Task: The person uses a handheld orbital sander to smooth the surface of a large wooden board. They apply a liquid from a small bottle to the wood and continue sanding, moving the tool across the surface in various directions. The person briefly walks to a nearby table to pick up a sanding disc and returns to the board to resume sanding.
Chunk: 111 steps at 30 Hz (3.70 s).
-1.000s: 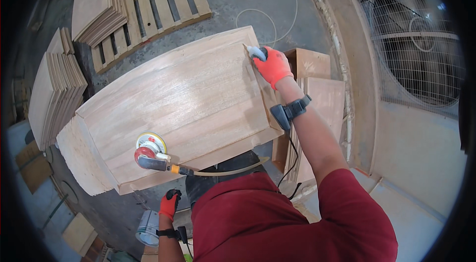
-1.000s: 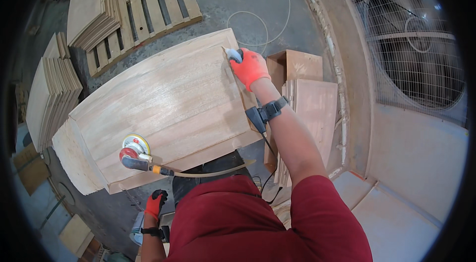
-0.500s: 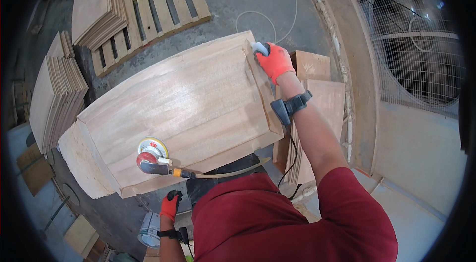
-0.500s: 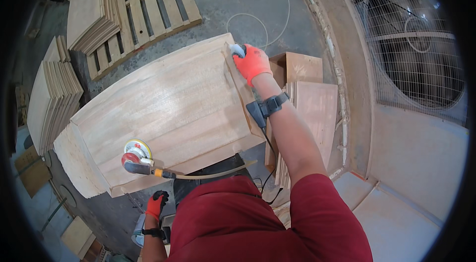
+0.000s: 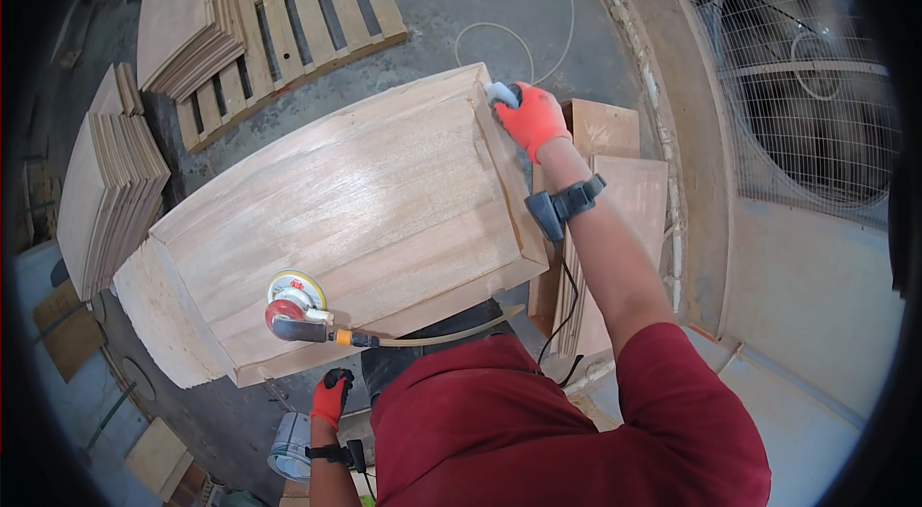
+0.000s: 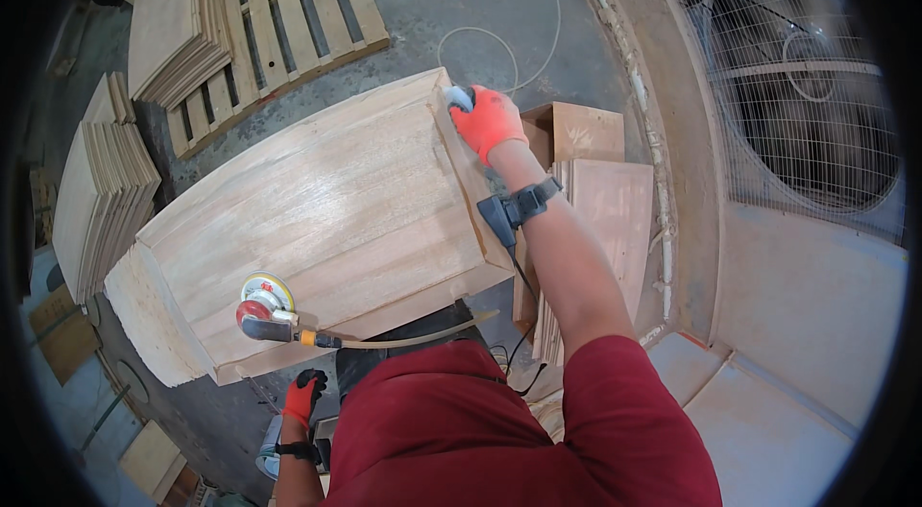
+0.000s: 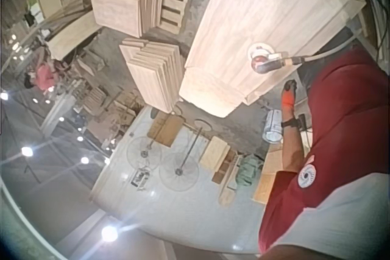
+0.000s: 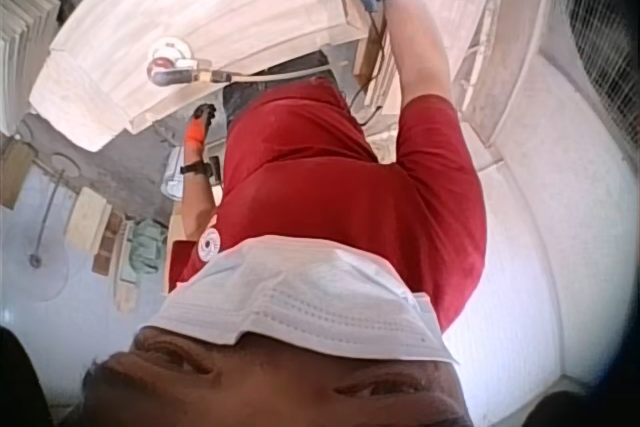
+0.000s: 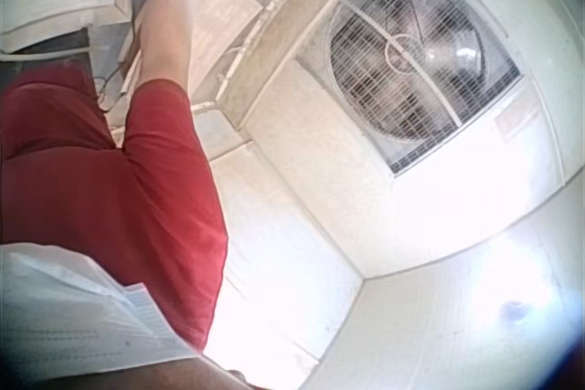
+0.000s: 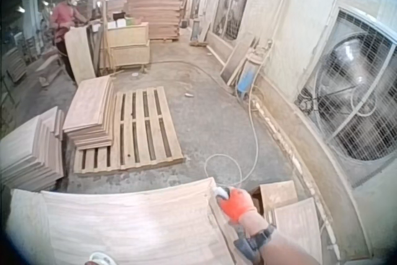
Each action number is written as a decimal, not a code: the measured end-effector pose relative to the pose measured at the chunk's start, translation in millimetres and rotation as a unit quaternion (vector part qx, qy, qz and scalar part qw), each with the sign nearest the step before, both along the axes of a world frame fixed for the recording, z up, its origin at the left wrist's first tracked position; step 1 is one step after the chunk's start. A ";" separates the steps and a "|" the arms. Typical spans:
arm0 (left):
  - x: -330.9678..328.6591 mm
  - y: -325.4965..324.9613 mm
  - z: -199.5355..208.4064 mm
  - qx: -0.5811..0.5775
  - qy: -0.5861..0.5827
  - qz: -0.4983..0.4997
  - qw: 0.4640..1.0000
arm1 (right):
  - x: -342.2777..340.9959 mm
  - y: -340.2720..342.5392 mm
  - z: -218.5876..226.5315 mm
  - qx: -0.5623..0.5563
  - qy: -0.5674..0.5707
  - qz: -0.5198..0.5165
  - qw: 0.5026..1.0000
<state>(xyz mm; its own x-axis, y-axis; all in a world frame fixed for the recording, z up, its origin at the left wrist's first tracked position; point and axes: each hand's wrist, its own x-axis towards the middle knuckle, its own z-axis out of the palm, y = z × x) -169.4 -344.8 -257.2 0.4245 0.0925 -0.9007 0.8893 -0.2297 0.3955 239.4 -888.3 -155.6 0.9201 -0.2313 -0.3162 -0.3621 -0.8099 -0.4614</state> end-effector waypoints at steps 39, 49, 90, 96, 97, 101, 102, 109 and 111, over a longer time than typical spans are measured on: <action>-14.0 70.5 -20.2 -0.019 -0.007 -0.023 1.000 | -26.7 110.3 14.3 -0.001 0.053 0.023 0.998; -26.4 82.4 -22.1 -0.021 -0.014 0.001 1.000 | -28.8 152.9 11.5 -0.010 0.035 0.043 0.998; -122.2 150.8 -58.1 -0.017 -0.015 0.061 0.998 | -25.7 313.9 12.5 0.000 0.027 0.168 0.985; -138.0 155.5 -57.8 -0.033 -0.025 0.092 0.995 | -25.6 341.2 10.8 -0.010 0.014 0.197 0.980; -140.5 156.5 -58.4 -0.034 -0.026 0.090 0.995 | -25.6 345.8 10.8 -0.006 0.018 0.198 0.980; -158.7 159.3 -66.1 -0.039 -0.029 0.133 0.990 | -24.6 365.9 13.1 -0.005 0.023 0.208 0.978; -159.9 158.8 -65.5 -0.037 -0.024 0.147 0.988 | -24.7 370.7 13.8 -0.009 0.020 0.212 0.977; -156.2 156.1 -51.7 -0.053 0.003 0.204 0.978 | -24.5 398.2 9.7 -0.019 -0.003 0.237 0.971; -162.4 159.8 -57.7 -0.052 0.005 0.194 0.980 | -24.1 406.9 8.7 -0.019 -0.005 0.242 0.970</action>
<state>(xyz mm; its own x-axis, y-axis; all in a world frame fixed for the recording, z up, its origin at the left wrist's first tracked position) -331.8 -185.0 -314.9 0.3674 0.1532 -0.9174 0.9051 0.1682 0.3905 215.2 -481.4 -147.0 0.9271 0.2165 -0.3061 0.0688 -0.9008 -0.4288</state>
